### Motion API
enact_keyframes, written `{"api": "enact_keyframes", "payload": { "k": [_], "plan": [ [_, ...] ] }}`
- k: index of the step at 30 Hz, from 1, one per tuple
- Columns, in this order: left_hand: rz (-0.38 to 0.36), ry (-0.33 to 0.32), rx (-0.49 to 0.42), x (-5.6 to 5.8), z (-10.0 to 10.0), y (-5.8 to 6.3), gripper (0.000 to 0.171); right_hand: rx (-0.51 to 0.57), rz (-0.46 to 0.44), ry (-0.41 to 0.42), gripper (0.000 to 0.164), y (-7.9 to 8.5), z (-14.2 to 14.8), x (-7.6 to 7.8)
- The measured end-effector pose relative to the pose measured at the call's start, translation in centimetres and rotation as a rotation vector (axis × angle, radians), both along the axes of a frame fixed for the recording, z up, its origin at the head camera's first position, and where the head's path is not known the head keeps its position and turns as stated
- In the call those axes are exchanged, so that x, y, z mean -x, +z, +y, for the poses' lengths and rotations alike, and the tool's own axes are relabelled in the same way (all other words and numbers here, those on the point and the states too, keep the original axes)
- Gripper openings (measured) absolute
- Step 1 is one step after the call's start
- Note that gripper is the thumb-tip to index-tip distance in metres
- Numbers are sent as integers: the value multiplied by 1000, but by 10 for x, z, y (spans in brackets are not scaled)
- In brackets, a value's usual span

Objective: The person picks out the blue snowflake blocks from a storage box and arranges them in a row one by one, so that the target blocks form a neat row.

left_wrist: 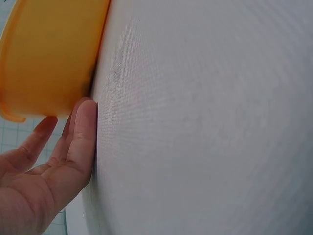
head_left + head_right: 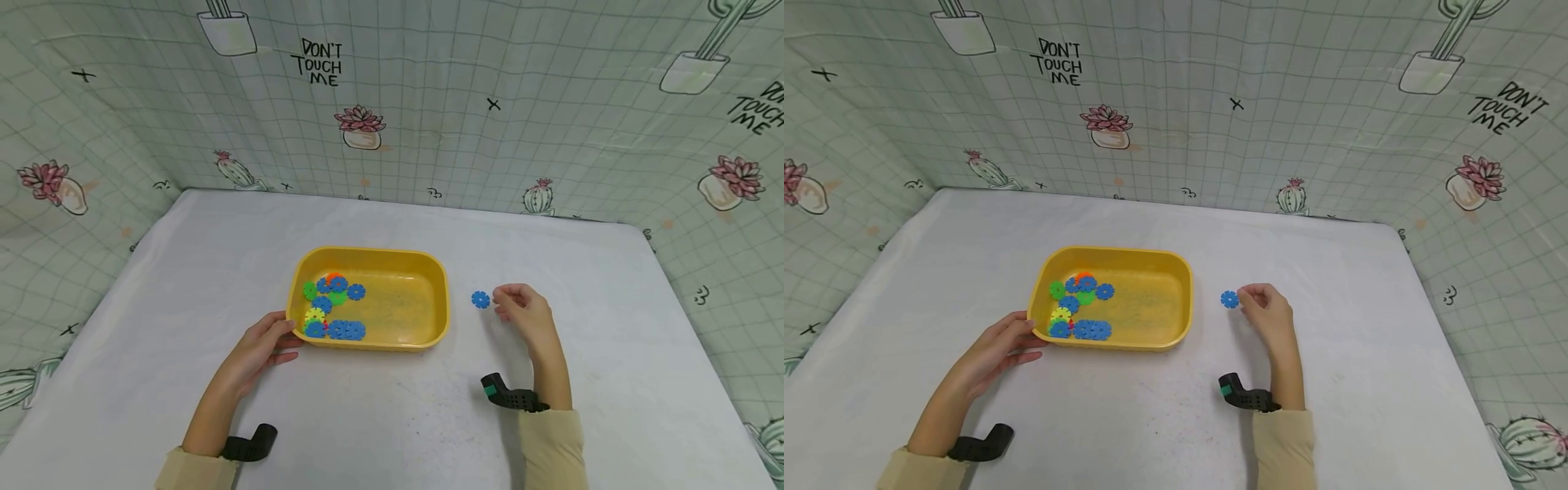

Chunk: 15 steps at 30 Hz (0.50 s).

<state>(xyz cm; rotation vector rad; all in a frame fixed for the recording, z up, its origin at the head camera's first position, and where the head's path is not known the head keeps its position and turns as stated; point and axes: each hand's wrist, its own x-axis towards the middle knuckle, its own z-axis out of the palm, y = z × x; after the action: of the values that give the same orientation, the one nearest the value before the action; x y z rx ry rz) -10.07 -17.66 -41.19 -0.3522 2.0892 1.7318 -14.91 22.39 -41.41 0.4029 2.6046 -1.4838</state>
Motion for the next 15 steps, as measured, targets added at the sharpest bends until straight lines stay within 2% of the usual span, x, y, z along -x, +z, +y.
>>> {"api": "enact_keyframes", "payload": {
  "k": [2,5,7,9,13,15],
  "plan": [
    [1,-1,2,0,1,0,48,8,51,-9,45,-11,3,3],
    [3,-1,3,0,1,-1,49,4,132,-5,46,-39,11,13],
    [4,1,2,0,0,-1,49,2,174,13,45,-47,11,14],
    [5,2,2,-1,0,0,49,26,174,50,45,-28,-2,6],
    [6,-1,4,-1,0,0,48,60,171,114,41,23,-33,-17],
    [7,-4,4,0,1,-1,48,55,169,133,38,37,-46,-24]
  ]
}}
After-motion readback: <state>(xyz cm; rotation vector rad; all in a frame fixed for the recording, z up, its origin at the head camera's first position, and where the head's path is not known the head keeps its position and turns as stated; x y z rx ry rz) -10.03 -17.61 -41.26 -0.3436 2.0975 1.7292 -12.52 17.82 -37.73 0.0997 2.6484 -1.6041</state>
